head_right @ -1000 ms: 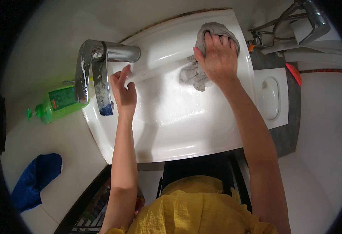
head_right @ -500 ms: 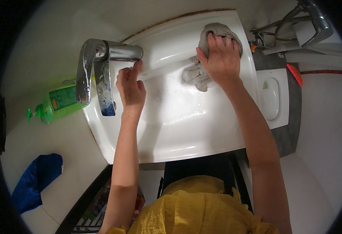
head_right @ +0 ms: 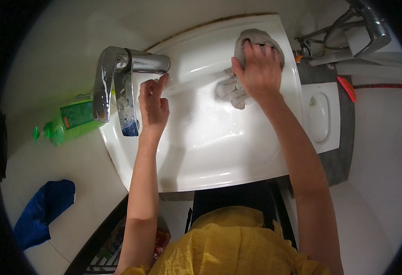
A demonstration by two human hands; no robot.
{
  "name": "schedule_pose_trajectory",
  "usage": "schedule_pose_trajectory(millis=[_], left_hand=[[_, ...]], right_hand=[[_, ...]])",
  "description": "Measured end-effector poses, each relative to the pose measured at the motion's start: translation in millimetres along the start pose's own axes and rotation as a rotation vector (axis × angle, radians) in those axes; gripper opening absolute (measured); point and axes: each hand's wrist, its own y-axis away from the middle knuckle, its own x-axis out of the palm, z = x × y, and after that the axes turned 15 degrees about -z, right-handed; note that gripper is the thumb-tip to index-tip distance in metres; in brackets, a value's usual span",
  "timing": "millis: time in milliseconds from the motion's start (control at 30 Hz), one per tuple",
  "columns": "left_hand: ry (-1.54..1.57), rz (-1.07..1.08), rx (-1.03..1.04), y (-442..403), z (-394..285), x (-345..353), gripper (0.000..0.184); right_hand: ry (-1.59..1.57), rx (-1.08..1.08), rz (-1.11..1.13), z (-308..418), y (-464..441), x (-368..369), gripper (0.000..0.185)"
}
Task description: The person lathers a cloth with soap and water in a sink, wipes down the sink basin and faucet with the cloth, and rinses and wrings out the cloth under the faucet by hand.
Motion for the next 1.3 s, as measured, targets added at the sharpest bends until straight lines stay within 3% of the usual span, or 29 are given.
schedule_pose_trajectory(millis=[167, 300, 533, 600, 667, 700, 733, 767, 800, 867, 967, 1067, 1200, 1267, 1300], left_hand=[[0.194, -0.005, -0.168, 3.4, -5.7, 0.1, 0.052], [0.319, -0.101, -0.248, 22.5, -4.6, 2.3, 0.043], [0.426, -0.037, -0.47, 56.9, -26.9, 18.1, 0.04], [0.451, 0.0, -0.642, 67.0, -33.0, 22.5, 0.041], [0.673, -0.066, -0.843, 74.1, -29.8, 28.1, 0.036], [0.785, -0.101, -0.943, 78.6, -26.9, 34.1, 0.034], [0.774, -0.083, -0.946, 82.4, -14.0, 37.9, 0.036], [0.826, -0.132, -1.019, 86.1, -1.3, 42.7, 0.037], [0.876, -0.18, -1.094, 88.1, 4.9, 44.7, 0.038], [0.992, -0.267, -1.138, 71.6, -5.5, 32.7, 0.044], [0.986, -0.204, -1.162, 67.9, -0.5, 26.3, 0.029], [0.946, -0.093, -1.104, 74.5, -4.0, 34.3, 0.013], [0.778, 0.099, -1.057, 69.8, -29.6, 26.5, 0.012], [0.743, 0.134, -1.03, 72.6, -33.0, 22.6, 0.011], [0.748, 0.133, -1.024, 70.5, -34.1, 19.1, 0.012]], right_hand=[[-0.183, -0.116, 0.192, 51.2, -9.3, 12.7, 0.047], [-0.43, -0.148, 0.153, 102.9, -10.0, 15.3, 0.043], [-0.528, -0.212, 0.315, 104.8, -3.5, -4.5, 0.034], [-0.556, -0.315, 0.365, 104.4, -6.2, -4.3, 0.03], [-0.563, -0.475, 0.415, 110.5, -10.4, 1.1, 0.026], [-0.59, -0.54, 0.374, 120.5, -1.8, 7.7, 0.02], [-0.832, -0.44, 0.14, 134.7, -2.3, 12.1, 0.015], [-0.756, -0.562, 0.197, 145.9, -2.5, 17.1, 0.012], [-0.808, -0.425, 0.055, 164.4, 1.2, 29.5, 0.012], [-0.754, -0.505, 0.307, 169.6, -27.1, 22.9, 0.016], [-0.79, -0.488, 0.317, 158.2, -24.0, 28.2, 0.022], [-0.749, -0.517, 0.163, 116.8, 1.4, 35.6, 0.024], [-0.518, -0.59, 0.169, 29.8, 12.7, 25.4, 0.03], [-0.349, -0.517, 0.595, -4.0, 3.3, -4.5, 0.036], [-0.294, -0.505, 0.562, -17.4, 6.6, -16.8, 0.035]])
